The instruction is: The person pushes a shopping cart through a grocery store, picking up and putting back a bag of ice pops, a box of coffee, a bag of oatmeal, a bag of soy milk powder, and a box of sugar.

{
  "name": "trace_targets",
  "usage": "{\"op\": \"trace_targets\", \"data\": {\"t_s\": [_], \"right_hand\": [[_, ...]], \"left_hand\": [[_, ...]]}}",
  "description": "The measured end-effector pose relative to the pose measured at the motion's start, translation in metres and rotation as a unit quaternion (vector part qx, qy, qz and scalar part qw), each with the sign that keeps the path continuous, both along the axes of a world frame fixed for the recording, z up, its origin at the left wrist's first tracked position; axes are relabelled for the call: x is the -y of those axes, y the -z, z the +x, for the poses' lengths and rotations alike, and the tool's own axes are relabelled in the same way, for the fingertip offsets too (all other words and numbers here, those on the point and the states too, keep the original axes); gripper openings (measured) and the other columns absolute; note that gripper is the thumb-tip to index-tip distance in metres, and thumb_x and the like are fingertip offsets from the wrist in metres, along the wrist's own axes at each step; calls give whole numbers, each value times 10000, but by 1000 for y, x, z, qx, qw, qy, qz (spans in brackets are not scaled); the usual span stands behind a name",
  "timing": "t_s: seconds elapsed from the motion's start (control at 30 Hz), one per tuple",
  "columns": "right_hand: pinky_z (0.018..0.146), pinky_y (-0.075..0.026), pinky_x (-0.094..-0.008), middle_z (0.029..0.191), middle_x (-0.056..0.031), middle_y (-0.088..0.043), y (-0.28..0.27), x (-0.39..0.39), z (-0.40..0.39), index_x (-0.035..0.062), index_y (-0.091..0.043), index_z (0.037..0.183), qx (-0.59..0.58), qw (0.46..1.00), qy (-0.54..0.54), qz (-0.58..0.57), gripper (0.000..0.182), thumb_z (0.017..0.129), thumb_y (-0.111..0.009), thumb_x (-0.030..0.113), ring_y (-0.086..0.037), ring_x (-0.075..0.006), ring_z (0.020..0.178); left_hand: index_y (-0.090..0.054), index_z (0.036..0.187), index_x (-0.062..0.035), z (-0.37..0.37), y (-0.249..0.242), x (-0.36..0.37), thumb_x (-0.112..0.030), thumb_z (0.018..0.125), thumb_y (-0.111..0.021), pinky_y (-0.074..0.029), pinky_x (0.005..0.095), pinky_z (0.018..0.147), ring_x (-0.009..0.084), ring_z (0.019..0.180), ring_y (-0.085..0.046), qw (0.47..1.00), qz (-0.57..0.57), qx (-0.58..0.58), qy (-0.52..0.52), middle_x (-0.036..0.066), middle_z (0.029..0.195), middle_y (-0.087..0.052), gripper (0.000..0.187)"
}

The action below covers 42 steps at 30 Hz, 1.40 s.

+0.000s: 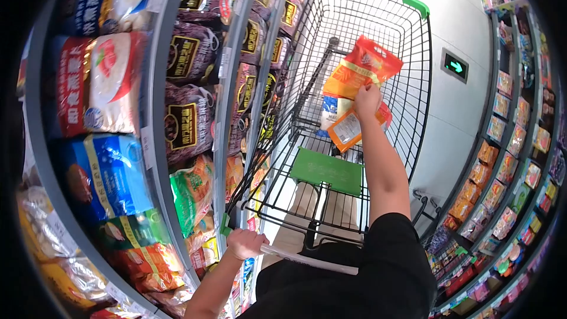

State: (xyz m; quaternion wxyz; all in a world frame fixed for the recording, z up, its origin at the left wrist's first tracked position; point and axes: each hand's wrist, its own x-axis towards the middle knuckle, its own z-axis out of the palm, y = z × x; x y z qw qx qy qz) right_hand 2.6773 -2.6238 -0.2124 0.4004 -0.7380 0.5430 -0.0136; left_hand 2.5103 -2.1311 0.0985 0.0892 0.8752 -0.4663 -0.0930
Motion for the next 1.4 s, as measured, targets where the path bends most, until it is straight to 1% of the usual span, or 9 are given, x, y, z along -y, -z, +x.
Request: {"op": "trace_targets", "data": {"t_s": [0.33, 0.5, 0.53, 0.6, 0.67, 0.73, 0.83, 1.07, 1.4], "right_hand": [[552, -496, -289, 784, -55, -737, -216, -66, -85, -35, -683, 810, 282, 946, -30, 155, 202, 961, -742, 86, -650, -112, 618], [532, -464, -243, 1102, -106, -799, -416, -125, -167, -38, -631, 809, 329, 913, -87, 225, 207, 988, -721, 18, -595, -52, 625], [534, -459, -236, 1261, -156, -758, -442, -140, -185, -32, -620, 815, 377, 885, -96, 258, 202, 993, -711, -4, -600, -51, 637], [535, -455, -230, 1419, -206, -718, -486, -168, -216, -25, -610, 821, 422, 850, -124, 289, 200, 999, -701, -25, -605, -50, 648], [525, -457, -215, 1459, -237, -672, -517, -200, -243, -11, -616, 854, 442, 835, -187, 270, 172, 998, -709, -25, -611, -65, 627], [512, -442, -206, 1514, -248, -637, -528, -230, -259, -10, -618, 856, 432, 825, -236, 277, 178, 1001, -720, -25, -622, -55, 673], [1230, -420, -441, 1585, -306, -566, -527, -263, -274, -13, -654, 1020, 403, 809, -392, 172, 112, 1012, -754, 36, -558, -335, 1485], [1204, -458, -414, 1596, -201, -556, -553, -293, -255, 12, -328, 1667, 264, 783, -381, 415, 839, 1010, -796, 242, -581, -279, 1445], [1005, -600, -346, 1318, -126, -747, -564, -342, -251, -36, -597, 1438, 298, 768, -414, 387, 456, 1004, -729, 21, -738, -180, 1153]], "left_hand": [[-707, 711, -241, -5, 2, -10, -385, 685, -830, -548, 411, 599, 227, 648, -715, 997, 38, -64, -25, -21, 641, -658, 191], [-699, 1327, -102, 14, -59, 12, -639, 907, -754, -555, 461, 1015, 304, 1229, -688, 940, 10, -317, -129, 164, 1287, -711, 684], [-616, 1510, -79, 7, -53, 1, -685, 937, -719, -512, 440, 1127, 294, 1405, -617, 883, -161, -396, -193, 183, 1488, -648, 841], [-393, 1673, -42, 25, -74, -11, -536, 992, -751, -428, 449, 1235, 310, 1555, -471, 497, -439, -700, -265, 159, 1676, -491, 914], [-364, 1675, -43, 25, -130, -14, -392, 1021, -749, -418, 507, 1255, 345, 1521, -507, 358, -544, -739, -174, 156, 1676, -491, 835], [-391, 1655, -29, 18, -147, -19, -300, 1011, -752, -434, 508, 1249, 343, 1497, -535, 379, -560, -715, -179, 168, 1651, -516, 786], [-448, 1611, -13, -5, -171, -34, -135, 964, -766, -483, 495, 1218, 331, 1442, -593, 457, -549, -665, -219, 181, 1593, -572, 731], [-513, 1548, 6, -59, -175, -92, 32, 856, -784, -562, 474, 1137, 320, 1336, -678, 436, -625, -603, -235, 186, 1494, -655, 744], [-473, 1578, 17, -87, -175, -131, 10, 857, -798, -578, 489, 1116, 324, 1313, -696, 418, -664, -584, -211, 213, 1497, -648, 790]]}}
